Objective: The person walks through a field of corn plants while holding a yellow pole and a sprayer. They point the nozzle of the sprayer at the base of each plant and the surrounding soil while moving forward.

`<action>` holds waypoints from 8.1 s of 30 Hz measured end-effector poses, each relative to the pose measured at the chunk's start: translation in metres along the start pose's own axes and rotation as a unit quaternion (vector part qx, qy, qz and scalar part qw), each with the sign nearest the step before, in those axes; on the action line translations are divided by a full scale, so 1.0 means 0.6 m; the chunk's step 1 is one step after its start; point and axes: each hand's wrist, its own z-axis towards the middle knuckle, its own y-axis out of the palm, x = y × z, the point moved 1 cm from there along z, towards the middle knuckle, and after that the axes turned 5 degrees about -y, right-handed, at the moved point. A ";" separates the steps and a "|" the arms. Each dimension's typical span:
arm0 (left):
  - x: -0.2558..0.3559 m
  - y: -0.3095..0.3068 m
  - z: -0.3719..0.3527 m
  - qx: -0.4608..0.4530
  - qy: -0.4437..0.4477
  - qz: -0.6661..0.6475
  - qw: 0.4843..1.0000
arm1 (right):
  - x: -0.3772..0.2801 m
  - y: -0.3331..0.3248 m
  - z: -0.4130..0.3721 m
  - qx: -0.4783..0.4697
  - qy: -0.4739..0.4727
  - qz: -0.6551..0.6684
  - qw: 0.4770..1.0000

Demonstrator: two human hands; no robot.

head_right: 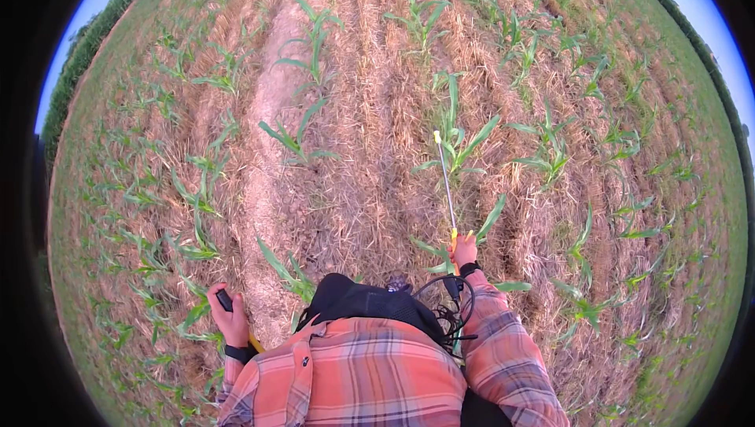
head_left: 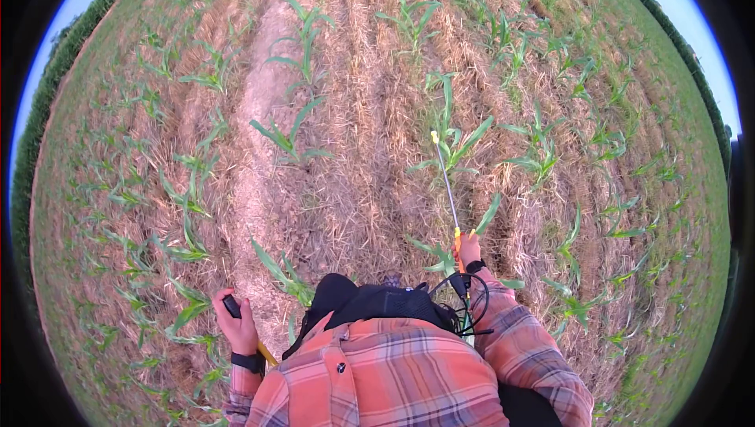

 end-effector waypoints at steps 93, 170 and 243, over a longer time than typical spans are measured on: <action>0.242 0.638 1.284 -0.024 -0.085 -0.145 0.986 | -0.845 0.800 0.861 -0.297 -0.057 -0.225 0.926; 0.639 1.298 2.249 -0.018 -0.033 -0.077 0.996 | -1.543 1.025 1.859 0.002 0.021 0.029 0.999; 0.730 1.889 3.400 -0.064 0.013 0.033 0.997 | -2.301 1.731 2.558 -0.116 -0.037 -0.102 0.987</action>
